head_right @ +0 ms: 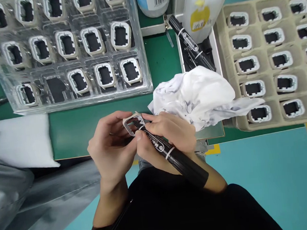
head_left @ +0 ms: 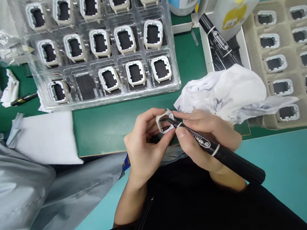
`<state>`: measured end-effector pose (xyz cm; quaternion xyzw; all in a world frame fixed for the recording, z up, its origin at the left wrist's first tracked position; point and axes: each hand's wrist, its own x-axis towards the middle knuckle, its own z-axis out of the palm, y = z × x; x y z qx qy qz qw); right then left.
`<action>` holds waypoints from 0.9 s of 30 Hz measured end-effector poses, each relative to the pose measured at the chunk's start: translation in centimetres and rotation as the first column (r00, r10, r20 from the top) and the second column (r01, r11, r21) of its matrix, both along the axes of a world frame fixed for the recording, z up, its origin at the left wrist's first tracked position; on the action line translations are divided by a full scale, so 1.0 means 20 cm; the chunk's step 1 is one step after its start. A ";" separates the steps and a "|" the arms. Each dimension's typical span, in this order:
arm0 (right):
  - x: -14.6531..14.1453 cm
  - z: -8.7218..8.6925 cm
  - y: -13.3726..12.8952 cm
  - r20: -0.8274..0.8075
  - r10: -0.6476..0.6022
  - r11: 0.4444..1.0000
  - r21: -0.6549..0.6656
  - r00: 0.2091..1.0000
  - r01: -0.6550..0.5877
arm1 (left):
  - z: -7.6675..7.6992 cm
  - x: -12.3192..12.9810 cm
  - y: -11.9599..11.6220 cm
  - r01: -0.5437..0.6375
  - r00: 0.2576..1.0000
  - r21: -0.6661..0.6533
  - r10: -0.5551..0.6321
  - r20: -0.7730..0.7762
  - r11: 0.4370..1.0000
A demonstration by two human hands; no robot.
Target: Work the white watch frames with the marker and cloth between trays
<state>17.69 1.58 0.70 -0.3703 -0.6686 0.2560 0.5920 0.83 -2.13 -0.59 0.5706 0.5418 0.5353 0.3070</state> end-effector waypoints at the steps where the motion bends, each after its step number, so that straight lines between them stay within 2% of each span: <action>1: -0.01 0.00 0.00 0.005 -0.004 1.000 0.007 1.000 0.004 | 0.00 0.00 0.00 -0.006 1.000 0.006 0.006 -0.019 1.000; 11: 0.00 0.01 0.01 0.071 -0.008 1.000 0.025 0.997 0.006 | -0.01 0.00 -0.02 -0.029 0.988 0.037 0.034 -0.148 0.999; 27: 0.00 0.01 -0.01 0.061 -0.020 1.000 0.006 0.998 0.019 | -0.01 -0.01 -0.02 -0.014 0.976 0.066 0.028 -0.214 0.998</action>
